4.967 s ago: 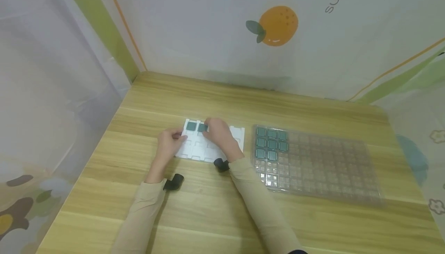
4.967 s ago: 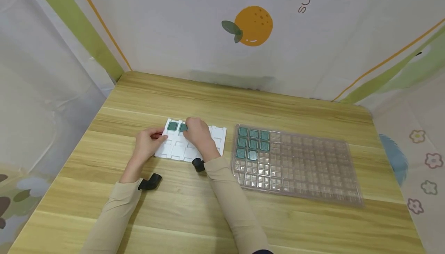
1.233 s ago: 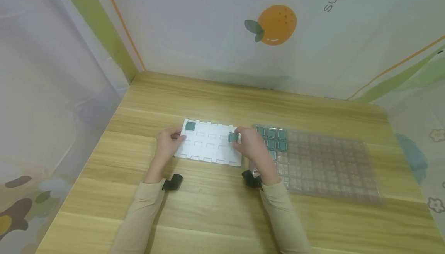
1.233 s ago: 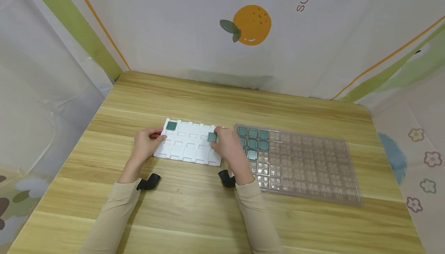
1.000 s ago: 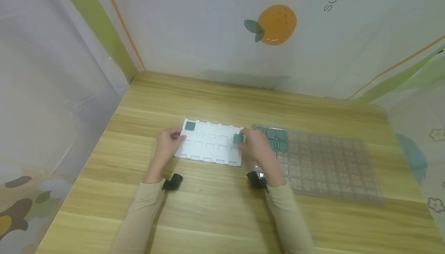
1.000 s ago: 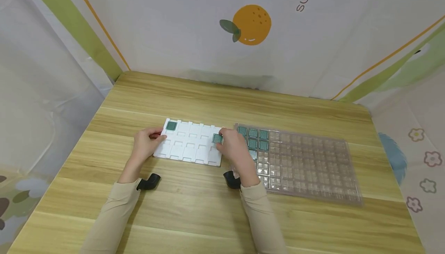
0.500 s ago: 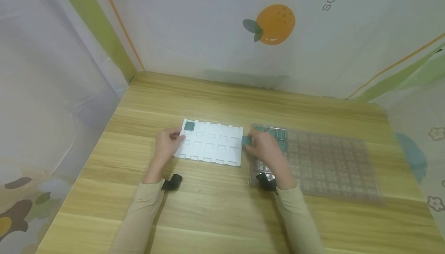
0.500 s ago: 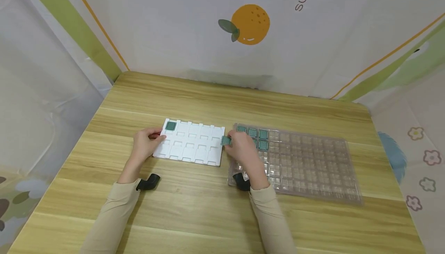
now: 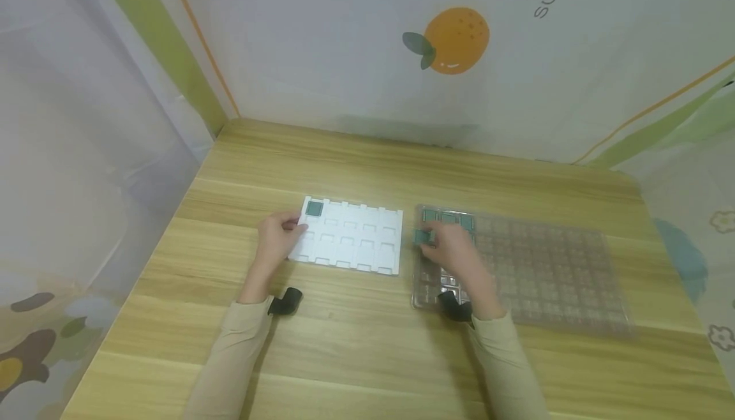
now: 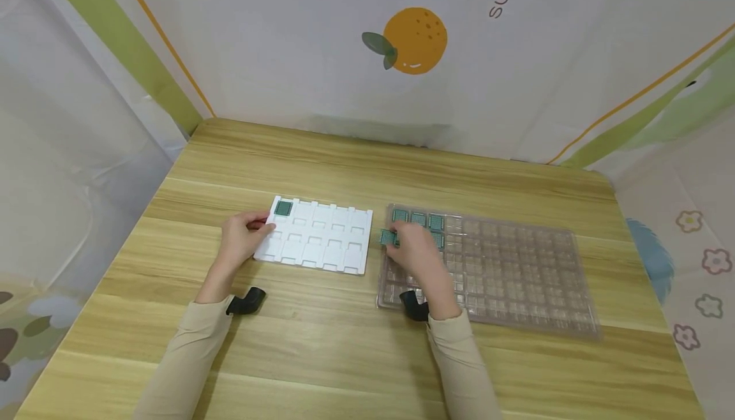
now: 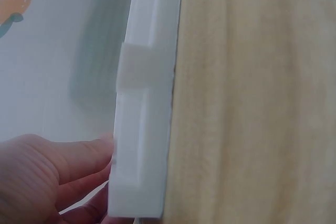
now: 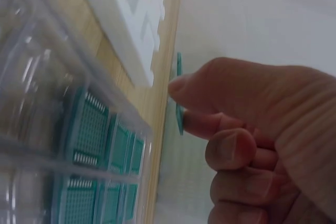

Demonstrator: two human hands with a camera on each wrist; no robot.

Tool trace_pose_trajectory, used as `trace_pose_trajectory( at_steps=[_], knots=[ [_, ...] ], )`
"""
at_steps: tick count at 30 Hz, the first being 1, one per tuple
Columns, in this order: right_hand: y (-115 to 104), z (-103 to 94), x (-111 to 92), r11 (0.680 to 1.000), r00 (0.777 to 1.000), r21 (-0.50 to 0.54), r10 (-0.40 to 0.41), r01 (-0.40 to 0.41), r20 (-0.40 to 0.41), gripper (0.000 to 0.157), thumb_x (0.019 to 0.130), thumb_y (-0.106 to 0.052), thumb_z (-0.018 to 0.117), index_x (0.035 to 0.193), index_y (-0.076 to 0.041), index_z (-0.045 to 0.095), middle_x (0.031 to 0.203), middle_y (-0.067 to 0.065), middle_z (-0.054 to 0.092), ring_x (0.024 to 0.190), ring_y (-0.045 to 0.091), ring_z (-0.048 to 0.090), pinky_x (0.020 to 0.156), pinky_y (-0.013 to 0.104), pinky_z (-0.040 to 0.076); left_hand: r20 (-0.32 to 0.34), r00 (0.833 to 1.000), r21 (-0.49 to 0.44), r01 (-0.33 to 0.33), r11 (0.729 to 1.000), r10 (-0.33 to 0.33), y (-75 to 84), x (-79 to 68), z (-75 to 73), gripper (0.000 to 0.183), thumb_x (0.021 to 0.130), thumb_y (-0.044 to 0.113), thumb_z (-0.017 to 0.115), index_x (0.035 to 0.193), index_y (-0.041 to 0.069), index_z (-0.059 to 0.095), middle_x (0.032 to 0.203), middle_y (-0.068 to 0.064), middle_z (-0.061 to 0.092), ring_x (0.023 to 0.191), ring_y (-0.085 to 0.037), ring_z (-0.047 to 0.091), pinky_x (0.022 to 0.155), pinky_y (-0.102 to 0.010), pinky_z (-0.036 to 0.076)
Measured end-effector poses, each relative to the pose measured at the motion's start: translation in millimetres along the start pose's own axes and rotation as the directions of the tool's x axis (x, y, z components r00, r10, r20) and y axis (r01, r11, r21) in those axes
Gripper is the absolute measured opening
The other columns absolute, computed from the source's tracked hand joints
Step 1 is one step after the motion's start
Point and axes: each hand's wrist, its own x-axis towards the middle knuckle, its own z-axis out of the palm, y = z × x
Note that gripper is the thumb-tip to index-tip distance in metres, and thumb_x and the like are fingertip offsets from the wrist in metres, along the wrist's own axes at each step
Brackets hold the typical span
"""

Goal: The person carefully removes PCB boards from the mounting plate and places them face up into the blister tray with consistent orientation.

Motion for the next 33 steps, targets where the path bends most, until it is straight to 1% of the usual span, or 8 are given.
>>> trace_pose_trajectory(
  at_steps=[3, 5, 10, 12, 19, 23, 29, 33],
  knots=[
    [5, -1.7, -3, 1.000, 1.000, 0.001, 0.001, -0.001, 0.005, 0.034, 0.079, -0.005, 0.070, 0.110, 0.006, 0.061, 0.057, 0.000, 0.052, 0.047, 0.010, 0.043, 0.040, 0.021, 0.038, -0.004, 1.000, 0.001, -0.001, 1.000, 0.001, -0.2, 0.4, 0.5, 0.028, 0.082, -0.004, 0.066, 0.107, -0.015, 0.062, 0.097, -0.031, 0.064, 0.086, -0.038, 0.064, 0.077, -0.043, 0.056],
    [8, -3.4, -4, 1.000, 1.000, 0.000, 0.009, -0.009, 0.013, 0.035, 0.079, -0.005, 0.070, 0.111, 0.006, 0.061, 0.059, 0.000, 0.053, 0.049, 0.010, 0.045, 0.042, 0.022, 0.040, -0.006, 1.000, 0.000, 0.000, 1.000, 0.000, -0.2, 0.7, 0.5, 0.028, 0.082, -0.004, 0.066, 0.107, -0.015, 0.062, 0.097, -0.031, 0.064, 0.086, -0.039, 0.064, 0.077, -0.043, 0.056],
    [17, -6.9, -10, 0.999, 0.999, 0.016, 0.033, -0.033, 0.033, 0.038, 0.079, -0.006, 0.070, 0.114, 0.006, 0.059, 0.053, -0.001, 0.046, 0.045, 0.011, 0.040, 0.039, 0.022, 0.035, -0.001, 1.000, -0.002, 0.004, 1.000, -0.004, 0.0, 0.7, 0.2, 0.029, 0.081, -0.004, 0.066, 0.108, -0.015, 0.061, 0.097, -0.031, 0.063, 0.086, -0.039, 0.063, 0.077, -0.043, 0.056],
    [21, -8.3, -12, 0.999, 0.999, 0.025, 0.042, -0.043, 0.035, 0.039, 0.079, -0.005, 0.069, 0.116, 0.007, 0.059, 0.053, 0.000, 0.046, 0.045, 0.011, 0.039, 0.038, 0.022, 0.035, 0.001, 1.000, 0.000, 0.002, 1.000, -0.002, -0.1, 0.7, 0.2, 0.029, 0.082, -0.004, 0.066, 0.108, -0.015, 0.061, 0.097, -0.031, 0.063, 0.087, -0.039, 0.063, 0.077, -0.043, 0.056],
    [37, -12.8, -20, 0.998, 0.998, 0.012, 0.058, -0.058, 0.007, 0.037, 0.078, -0.004, 0.070, 0.111, 0.008, 0.059, 0.063, 0.003, 0.055, 0.053, 0.013, 0.048, 0.045, 0.026, 0.043, -0.005, 1.000, 0.003, -0.015, 1.000, 0.015, -1.0, 0.9, 0.4, 0.028, 0.081, -0.004, 0.066, 0.107, -0.015, 0.062, 0.096, -0.031, 0.064, 0.085, -0.039, 0.064, 0.076, -0.043, 0.056],
    [46, -13.6, -25, 0.999, 0.999, -0.001, 0.053, -0.053, -0.011, 0.035, 0.077, -0.004, 0.070, 0.108, 0.009, 0.059, 0.067, 0.007, 0.059, 0.056, 0.016, 0.053, 0.048, 0.027, 0.047, -0.004, 1.000, 0.006, -0.005, 1.000, 0.005, -0.8, 1.2, 0.6, 0.028, 0.082, -0.004, 0.066, 0.107, -0.015, 0.062, 0.096, -0.031, 0.064, 0.086, -0.039, 0.064, 0.077, -0.043, 0.056],
    [59, -12.5, -33, 0.998, 0.999, 0.039, 0.051, -0.051, -0.011, 0.035, 0.077, -0.001, 0.069, 0.108, 0.011, 0.058, 0.073, 0.011, 0.062, 0.059, 0.018, 0.056, 0.050, 0.028, 0.050, 0.003, 1.000, 0.008, 0.009, 1.000, -0.009, 0.0, 0.7, 0.5, 0.028, 0.082, -0.003, 0.066, 0.107, -0.014, 0.062, 0.097, -0.030, 0.064, 0.087, -0.038, 0.063, 0.078, -0.043, 0.055],
    [65, -12.9, -38, 0.994, 0.997, 0.076, 0.078, -0.077, -0.008, 0.034, 0.077, 0.000, 0.069, 0.108, 0.011, 0.058, 0.078, 0.014, 0.063, 0.062, 0.019, 0.057, 0.053, 0.030, 0.052, -0.001, 1.000, 0.010, 0.001, 1.000, -0.001, 0.2, 0.6, 0.1, 0.028, 0.082, -0.004, 0.066, 0.107, -0.015, 0.062, 0.097, -0.031, 0.064, 0.086, -0.039, 0.063, 0.077, -0.043, 0.055]
  ],
)
